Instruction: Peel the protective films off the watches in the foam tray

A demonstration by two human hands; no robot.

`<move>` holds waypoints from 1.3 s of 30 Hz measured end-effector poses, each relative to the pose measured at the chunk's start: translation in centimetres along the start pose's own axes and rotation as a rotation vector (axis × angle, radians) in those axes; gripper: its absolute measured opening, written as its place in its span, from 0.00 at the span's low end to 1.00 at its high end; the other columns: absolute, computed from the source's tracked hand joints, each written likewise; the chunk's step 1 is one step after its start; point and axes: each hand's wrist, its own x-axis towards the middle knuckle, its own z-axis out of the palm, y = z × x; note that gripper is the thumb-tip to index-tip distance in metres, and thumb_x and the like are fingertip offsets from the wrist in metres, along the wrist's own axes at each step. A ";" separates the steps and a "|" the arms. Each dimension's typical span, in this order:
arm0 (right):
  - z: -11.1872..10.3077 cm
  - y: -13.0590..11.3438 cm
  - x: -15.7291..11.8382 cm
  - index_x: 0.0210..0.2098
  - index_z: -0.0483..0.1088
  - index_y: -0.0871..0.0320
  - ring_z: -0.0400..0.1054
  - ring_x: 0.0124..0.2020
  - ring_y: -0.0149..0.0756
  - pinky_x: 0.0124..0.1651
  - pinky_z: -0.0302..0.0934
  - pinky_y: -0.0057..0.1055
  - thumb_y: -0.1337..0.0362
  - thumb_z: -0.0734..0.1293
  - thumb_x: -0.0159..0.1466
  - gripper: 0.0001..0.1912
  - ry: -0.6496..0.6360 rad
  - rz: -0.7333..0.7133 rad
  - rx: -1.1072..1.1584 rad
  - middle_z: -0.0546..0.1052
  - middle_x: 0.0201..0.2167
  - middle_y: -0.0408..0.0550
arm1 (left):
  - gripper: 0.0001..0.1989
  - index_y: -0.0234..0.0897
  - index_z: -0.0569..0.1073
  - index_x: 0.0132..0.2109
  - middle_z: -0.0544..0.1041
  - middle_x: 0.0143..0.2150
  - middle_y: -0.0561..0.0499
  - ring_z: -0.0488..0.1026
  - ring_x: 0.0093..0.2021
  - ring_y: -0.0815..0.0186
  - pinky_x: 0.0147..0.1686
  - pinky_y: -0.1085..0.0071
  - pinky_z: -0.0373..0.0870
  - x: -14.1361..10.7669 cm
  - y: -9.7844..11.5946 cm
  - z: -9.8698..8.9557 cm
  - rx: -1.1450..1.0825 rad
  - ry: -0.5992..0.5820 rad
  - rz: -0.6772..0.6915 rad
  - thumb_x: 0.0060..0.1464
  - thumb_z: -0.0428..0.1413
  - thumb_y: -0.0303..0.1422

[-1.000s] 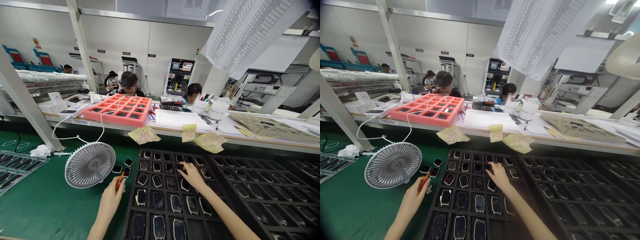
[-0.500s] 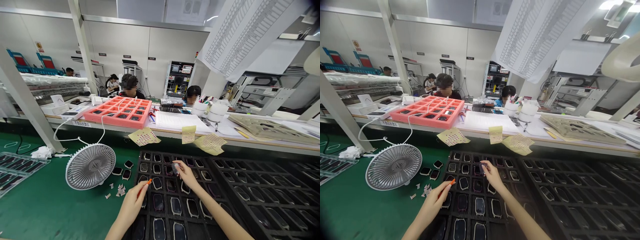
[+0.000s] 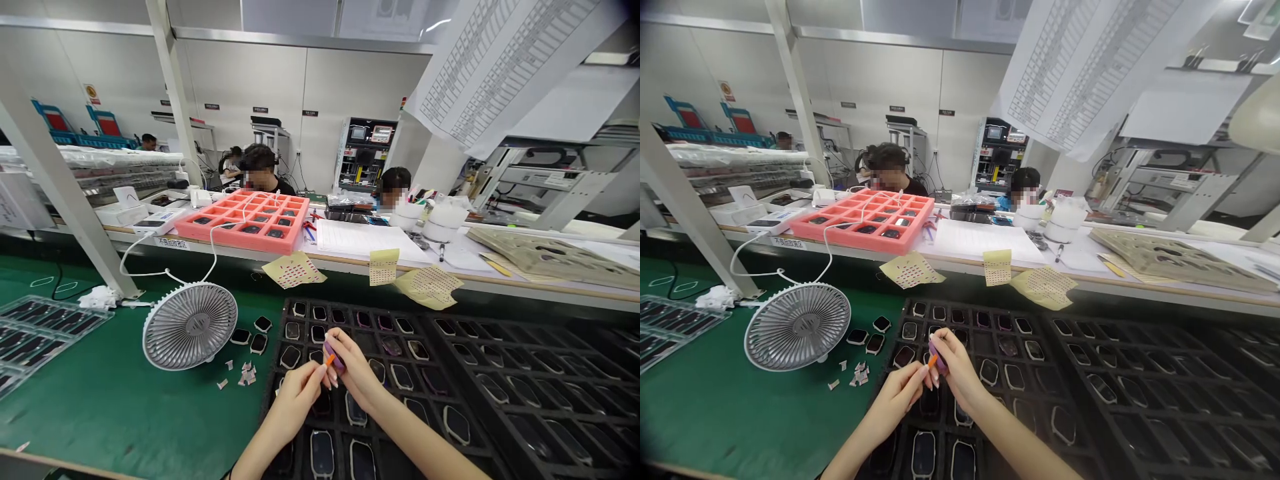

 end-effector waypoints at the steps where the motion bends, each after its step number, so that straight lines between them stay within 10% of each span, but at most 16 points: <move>1: 0.0 0.1 0.1 0.29 0.62 0.55 0.56 0.11 0.22 0.12 0.53 0.20 0.52 0.70 0.58 0.16 0.001 0.008 0.016 0.66 0.17 0.33 | 0.23 0.34 0.68 0.30 0.56 0.17 0.60 0.51 0.18 0.74 0.20 0.75 0.49 0.0 -0.1 0.0 0.003 0.010 -0.002 0.61 0.44 0.48; 22: 0.0 0.1 -0.2 0.29 0.61 0.55 0.52 0.10 0.19 0.12 0.41 0.19 0.51 0.68 0.59 0.17 0.042 -0.087 -0.168 0.62 0.16 0.31 | 0.24 0.34 0.70 0.30 0.56 0.13 0.62 0.49 0.13 0.75 0.15 0.76 0.46 0.0 -0.5 -0.5 -0.049 -0.049 -0.091 0.58 0.45 0.51; 29: 0.6 0.5 -0.5 0.28 0.59 0.55 0.40 0.10 0.15 0.15 0.35 0.20 0.52 0.71 0.55 0.19 -0.025 0.131 0.239 0.64 0.16 0.30 | 0.26 0.35 0.68 0.28 0.56 0.12 0.61 0.47 0.13 0.76 0.14 0.76 0.43 0.2 -0.3 0.1 -0.113 -0.015 -0.038 0.55 0.47 0.55; 39: 0.7 0.5 -0.1 0.27 0.58 0.55 0.39 0.10 0.16 0.15 0.33 0.21 0.52 0.76 0.47 0.24 0.054 0.180 0.262 0.63 0.12 0.29 | 0.27 0.35 0.68 0.30 0.56 0.12 0.63 0.45 0.10 0.78 0.11 0.78 0.42 0.5 -1.1 0.1 -0.218 -0.043 -0.108 0.52 0.49 0.57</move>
